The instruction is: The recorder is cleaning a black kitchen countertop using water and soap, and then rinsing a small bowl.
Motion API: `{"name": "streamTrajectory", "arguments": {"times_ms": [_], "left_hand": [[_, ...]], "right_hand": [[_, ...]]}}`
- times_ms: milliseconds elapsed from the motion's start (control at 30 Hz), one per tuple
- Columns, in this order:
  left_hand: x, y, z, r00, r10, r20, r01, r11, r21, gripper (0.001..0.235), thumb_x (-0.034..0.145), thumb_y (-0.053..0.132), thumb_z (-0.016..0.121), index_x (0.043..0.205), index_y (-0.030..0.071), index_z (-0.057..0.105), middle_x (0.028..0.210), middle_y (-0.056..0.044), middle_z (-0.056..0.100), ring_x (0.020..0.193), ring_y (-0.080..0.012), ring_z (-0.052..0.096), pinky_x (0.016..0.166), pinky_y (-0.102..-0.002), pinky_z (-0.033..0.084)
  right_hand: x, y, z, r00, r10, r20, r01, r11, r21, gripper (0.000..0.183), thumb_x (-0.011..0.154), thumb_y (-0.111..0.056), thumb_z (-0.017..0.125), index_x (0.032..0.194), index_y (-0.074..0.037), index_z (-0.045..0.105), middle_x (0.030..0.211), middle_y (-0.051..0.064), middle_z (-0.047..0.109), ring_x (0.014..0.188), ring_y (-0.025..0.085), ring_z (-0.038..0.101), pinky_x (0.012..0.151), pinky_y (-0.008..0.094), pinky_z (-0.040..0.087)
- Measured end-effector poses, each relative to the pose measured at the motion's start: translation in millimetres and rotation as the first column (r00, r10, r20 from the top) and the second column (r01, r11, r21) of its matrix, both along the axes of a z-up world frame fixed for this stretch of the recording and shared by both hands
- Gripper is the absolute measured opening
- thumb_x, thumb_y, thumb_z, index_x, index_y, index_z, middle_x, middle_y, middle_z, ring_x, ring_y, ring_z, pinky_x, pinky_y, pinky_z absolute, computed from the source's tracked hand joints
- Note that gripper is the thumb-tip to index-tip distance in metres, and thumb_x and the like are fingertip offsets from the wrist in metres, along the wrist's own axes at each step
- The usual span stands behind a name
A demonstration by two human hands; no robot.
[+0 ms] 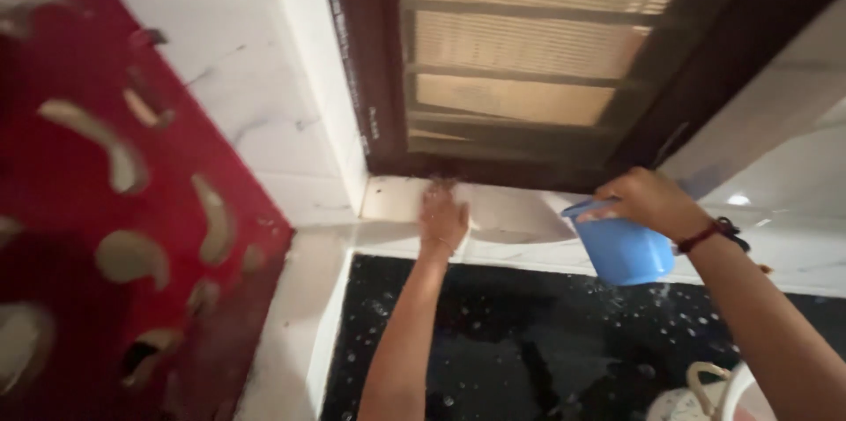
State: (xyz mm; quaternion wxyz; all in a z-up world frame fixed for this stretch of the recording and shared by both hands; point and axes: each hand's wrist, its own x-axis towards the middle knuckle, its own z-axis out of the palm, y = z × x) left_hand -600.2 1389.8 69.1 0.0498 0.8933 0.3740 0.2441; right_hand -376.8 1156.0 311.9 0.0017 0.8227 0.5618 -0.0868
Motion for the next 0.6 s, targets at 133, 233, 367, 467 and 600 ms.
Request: {"name": "streamTrajectory", "arguments": {"times_ms": [133,233,367,467,600], "left_hand": [[-75.9,28.8,30.9,0.974,0.222,0.037,-0.223,0.975,0.024,0.055,0.092,0.029,0.057,0.135,-0.006,0.050,0.151,-0.025,0.047,0.140,-0.0409,0.041,0.117,-0.053,0.029],[-82.5,37.5,20.8,0.939,0.301,0.164,-0.285,0.952,-0.115,0.072,0.088,0.028,0.058,0.146,-0.011,0.043,0.154,-0.027,0.041,0.141,-0.0422,0.037,0.115,-0.051,0.026],[-58.2,34.3,-21.6,0.912,0.401,0.085,-0.395,0.915,-0.080,0.069,0.094,0.027,0.058,0.147,-0.014,0.040,0.156,-0.029,0.038,0.147,-0.0413,0.035,0.122,-0.048,0.025],[-51.4,39.3,-40.5,0.896,0.444,0.015,-0.444,0.896,0.008,0.070,0.096,0.028,0.059,0.148,-0.014,0.038,0.157,-0.029,0.037,0.148,-0.0407,0.034,0.121,-0.047,0.026],[-59.9,62.1,-35.0,0.923,0.384,0.033,-0.381,0.922,-0.066,0.074,0.097,0.031,0.062,0.151,-0.012,0.035,0.159,-0.026,0.038,0.150,-0.0384,0.033,0.124,-0.046,0.026]], "right_hand": [[-26.3,16.9,-8.4,0.996,0.093,0.008,-0.093,0.995,0.035,0.066,0.065,-0.066,0.079,0.102,-0.012,0.083,0.101,0.013,0.079,0.098,0.031,0.075,0.089,0.042,0.059],[-51.8,38.8,-10.4,0.984,0.179,-0.024,-0.177,0.981,0.084,0.065,0.067,-0.065,0.078,0.100,-0.010,0.083,0.100,0.014,0.080,0.096,0.031,0.075,0.088,0.041,0.059],[-82.8,75.9,-19.9,0.932,0.347,-0.103,-0.312,0.915,0.255,0.060,0.067,-0.061,0.078,0.096,-0.008,0.083,0.096,0.014,0.079,0.090,0.031,0.076,0.083,0.041,0.059],[-115.8,98.6,-10.9,0.895,0.434,-0.102,-0.388,0.871,0.301,0.058,0.068,-0.061,0.077,0.094,-0.009,0.083,0.094,0.014,0.079,0.087,0.031,0.076,0.081,0.042,0.059],[-154.7,129.9,0.8,0.864,0.492,-0.103,-0.450,0.848,0.278,0.055,0.072,-0.062,0.075,0.091,-0.012,0.083,0.093,0.014,0.078,0.088,0.034,0.074,0.080,0.044,0.059]]}}
